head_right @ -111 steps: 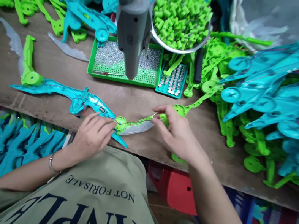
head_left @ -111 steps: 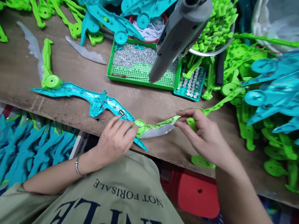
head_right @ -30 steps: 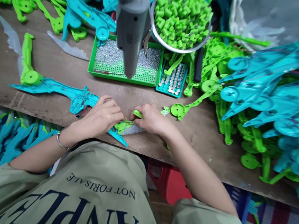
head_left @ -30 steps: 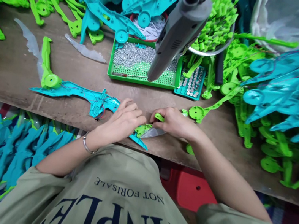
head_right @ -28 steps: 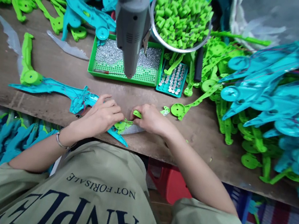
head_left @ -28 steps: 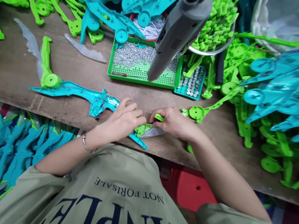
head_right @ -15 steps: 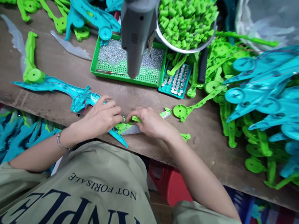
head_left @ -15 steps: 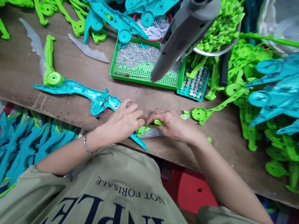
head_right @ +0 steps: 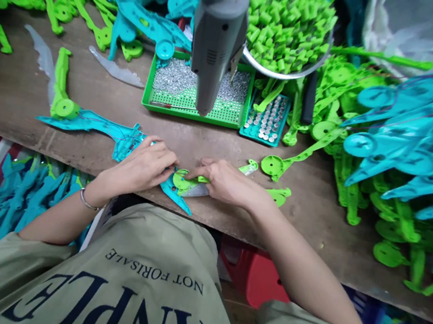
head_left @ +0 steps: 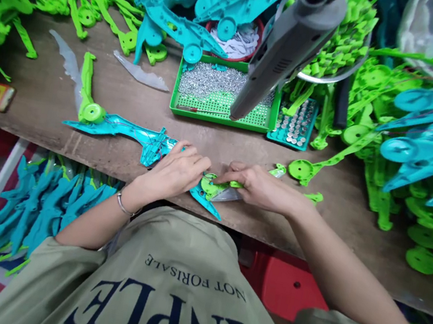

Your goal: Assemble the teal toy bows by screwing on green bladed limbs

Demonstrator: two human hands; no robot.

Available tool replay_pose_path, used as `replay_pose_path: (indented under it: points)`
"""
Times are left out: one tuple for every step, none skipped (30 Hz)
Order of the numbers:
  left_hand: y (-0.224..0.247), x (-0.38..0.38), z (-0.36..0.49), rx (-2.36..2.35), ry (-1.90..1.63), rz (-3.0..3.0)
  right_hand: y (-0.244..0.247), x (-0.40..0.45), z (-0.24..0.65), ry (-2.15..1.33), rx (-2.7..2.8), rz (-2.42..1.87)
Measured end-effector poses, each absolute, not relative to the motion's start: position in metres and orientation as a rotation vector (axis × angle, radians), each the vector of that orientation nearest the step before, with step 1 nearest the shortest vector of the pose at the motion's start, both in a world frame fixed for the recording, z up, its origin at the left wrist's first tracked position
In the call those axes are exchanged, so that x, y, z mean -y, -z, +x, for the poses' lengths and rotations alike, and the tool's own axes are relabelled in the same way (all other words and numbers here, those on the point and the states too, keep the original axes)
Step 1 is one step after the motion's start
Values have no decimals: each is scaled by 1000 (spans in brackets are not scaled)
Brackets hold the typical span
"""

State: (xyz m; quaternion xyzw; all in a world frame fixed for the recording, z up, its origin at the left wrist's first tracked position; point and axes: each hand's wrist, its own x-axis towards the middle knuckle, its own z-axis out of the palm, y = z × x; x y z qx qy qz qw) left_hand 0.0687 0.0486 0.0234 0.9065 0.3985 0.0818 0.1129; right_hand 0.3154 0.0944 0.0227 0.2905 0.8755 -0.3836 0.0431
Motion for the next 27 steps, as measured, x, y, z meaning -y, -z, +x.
replay_pose_path:
  points:
    - [-22, -48, 68, -1183, -247, 2658, -22, -95, 315, 1173, -2676, 885]
    - [-21, -47, 68, -1196, -254, 2650, -22, -95, 316, 1179, -2675, 884]
    - [-20, -46, 67, -1204, -262, 2634, -22, -95, 316, 1192, -2672, 887]
    - [-19, -46, 67, -1211, -275, 2611, -23, -94, 316, 1210, -2668, 892]
    - [-18, -45, 67, -1220, -293, 2586, -24, -94, 316, 1230, -2664, 902]
    - [-17, -45, 67, -1228, -310, 2566, -25, -94, 316, 1248, -2660, 913]
    - [-17, -44, 67, -1235, -322, 2553, -27, -94, 316, 1266, -2658, 924]
    - [-17, -44, 67, -1242, -325, 2548, -28, -94, 316, 1281, -2658, 934]
    - [-18, -43, 67, -1252, -320, 2550, -29, -94, 316, 1294, -2659, 944]
    - [-18, -42, 68, -1263, -306, 2557, -29, -94, 316, 1306, -2661, 955]
    - [-19, -42, 69, -1274, -286, 2569, -29, -94, 316, 1316, -2660, 964]
    - [-20, -41, 69, -1281, -259, 2582, -29, -94, 315, 1325, -2658, 970]
    - [-21, -40, 70, -1284, -232, 2595, -28, -94, 315, 1331, -2656, 973]
    - [-22, -40, 71, -1278, -212, 2610, -28, -94, 315, 1331, -2654, 973]
    - [-22, -40, 71, -1269, -202, 2622, -27, -94, 315, 1322, -2656, 969]
    - [-22, -40, 71, -1256, -201, 2630, -25, -94, 315, 1306, -2660, 964]
    - [-22, -40, 71, -1243, -210, 2636, -24, -93, 315, 1285, -2668, 960]
    - [-21, -41, 71, -1234, -224, 2641, -23, -93, 315, 1260, -2675, 958]
    - [-20, -42, 70, -1226, -237, 2648, -22, -93, 315, 1234, -2681, 957]
    - [-20, -43, 70, -1214, -246, 2659, -21, -92, 315, 1212, -2687, 957]
    - [-19, -44, 69, -1195, -249, 2674, -20, -92, 315, 1198, -2691, 955]
    - [-19, -45, 69, -1167, -249, 2694, -19, -91, 315, 1190, -2696, 953]
    - [-19, -47, 69, -1138, -241, 2714, -19, -91, 315, 1184, -2699, 954]
    - [-19, -48, 69, -1111, -228, 2731, -19, -91, 315, 1178, -2701, 956]
    - [-19, -48, 69, -1087, -213, 2745, -19, -91, 314, 1172, -2700, 959]
    - [-20, -49, 69, -1072, -198, 2759, -19, -90, 314, 1165, -2694, 962]
    - [-20, -49, 69, -1061, -186, 2775, -20, -90, 314, 1156, -2685, 967]
